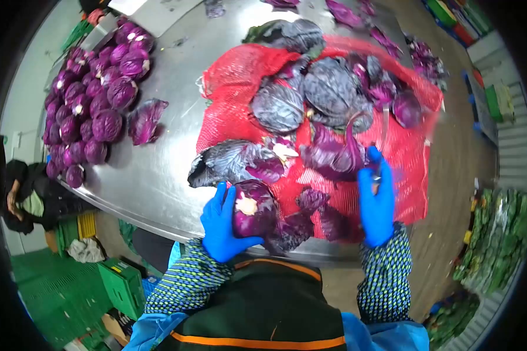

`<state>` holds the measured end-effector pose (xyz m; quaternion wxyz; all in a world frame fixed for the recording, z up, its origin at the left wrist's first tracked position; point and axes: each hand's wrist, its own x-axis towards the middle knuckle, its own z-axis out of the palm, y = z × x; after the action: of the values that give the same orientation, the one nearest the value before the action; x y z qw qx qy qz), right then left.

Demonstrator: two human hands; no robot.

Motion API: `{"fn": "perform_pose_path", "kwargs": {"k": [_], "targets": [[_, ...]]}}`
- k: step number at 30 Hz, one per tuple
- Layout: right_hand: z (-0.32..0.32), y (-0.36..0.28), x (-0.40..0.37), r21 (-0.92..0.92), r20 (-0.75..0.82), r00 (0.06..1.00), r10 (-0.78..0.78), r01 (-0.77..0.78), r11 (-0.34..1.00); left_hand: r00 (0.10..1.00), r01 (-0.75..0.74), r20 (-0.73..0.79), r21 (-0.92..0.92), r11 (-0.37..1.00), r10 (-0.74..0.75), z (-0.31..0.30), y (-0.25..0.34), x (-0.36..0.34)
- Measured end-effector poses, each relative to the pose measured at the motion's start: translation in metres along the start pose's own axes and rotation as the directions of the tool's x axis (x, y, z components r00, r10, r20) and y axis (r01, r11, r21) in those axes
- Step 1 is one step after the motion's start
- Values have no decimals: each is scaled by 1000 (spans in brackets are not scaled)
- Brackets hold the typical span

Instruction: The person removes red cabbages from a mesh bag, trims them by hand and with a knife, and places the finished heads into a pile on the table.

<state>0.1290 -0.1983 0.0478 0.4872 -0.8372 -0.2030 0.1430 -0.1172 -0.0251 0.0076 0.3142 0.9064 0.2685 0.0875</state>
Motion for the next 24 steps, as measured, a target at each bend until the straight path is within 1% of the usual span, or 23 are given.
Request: {"fn": "perform_pose_path", "kwargs": {"k": [1, 2, 3, 4, 5, 6, 8, 9, 11, 12, 13, 15, 16, 18, 19, 21, 23, 24], "targets": [[7, -7, -19, 221, 104, 990, 94, -115, 968, 994, -95, 49, -16, 995, 95, -4, -9, 1], [13, -13, -38, 165, 268, 936, 226, -276, 947, 997, -65, 41, -62, 996, 67, -2, -17, -2], [19, -16, -56, 89, 418, 840, 346, -416, 905, 999, -36, 29, -106, 994, 39, 1, -24, -5], [35, -1, -74, 54, 362, 928, 87, -114, 992, 998, 6, 59, -228, 974, 8, -1, -29, -5], [49, 13, -86, -5, 318, 927, -199, 211, 977, 998, 2, 68, -230, 973, 14, 0, -23, -5], [52, 10, -96, -7, 317, 928, -195, 208, 978, 999, 26, 39, -204, 979, -18, 0, -11, -7], [57, 2, -110, 26, 448, 881, -152, 157, 987, 998, 56, -11, -166, 985, -58, 7, 6, -9], [56, 0, -110, 25, 438, 887, -143, 148, 989, 994, 84, -63, -86, 993, -90, 14, 17, -11], [52, -2, -105, -91, 486, 871, -66, 126, 988, 990, 81, -115, -19, 997, -83, 27, 26, -2], [50, -3, -104, -151, 517, 855, -25, 120, 981, 991, 72, -111, -28, 997, -74, 32, 28, 2], [49, -2, -104, -159, 514, 857, -20, 118, 980, 988, 83, -125, -56, 995, -90, 35, 29, 4], [49, 0, -103, -206, 521, 851, -64, 198, 958, 984, 100, -137, -83, 991, -111, 38, 34, 7], [50, 0, -101, -206, 523, 850, -61, 195, 959, 987, 95, -128, -51, 994, -101, 37, 39, 9], [51, 1, -98, -264, 524, 852, 7, 155, 952, 989, 70, -131, -9, 998, -70, 40, 42, 10], [53, 4, -97, -266, 526, 851, 13, 149, 952, 989, 73, -125, -10, 997, -74, 41, 44, 9], [60, 16, -91, -246, 470, 882, -17, 149, 958, 993, 44, -109, 40, 998, -39, 42, 49, 8], [64, 35, -62, -220, 502, 865, -10, 139, 965, 992, 66, -111, 56, 996, -59, 43, 52, 5], [63, 47, -39, -36, 419, 895, 156, -156, 987, 993, 44, -113, 49, 998, -39, 44, 50, 0]]}}
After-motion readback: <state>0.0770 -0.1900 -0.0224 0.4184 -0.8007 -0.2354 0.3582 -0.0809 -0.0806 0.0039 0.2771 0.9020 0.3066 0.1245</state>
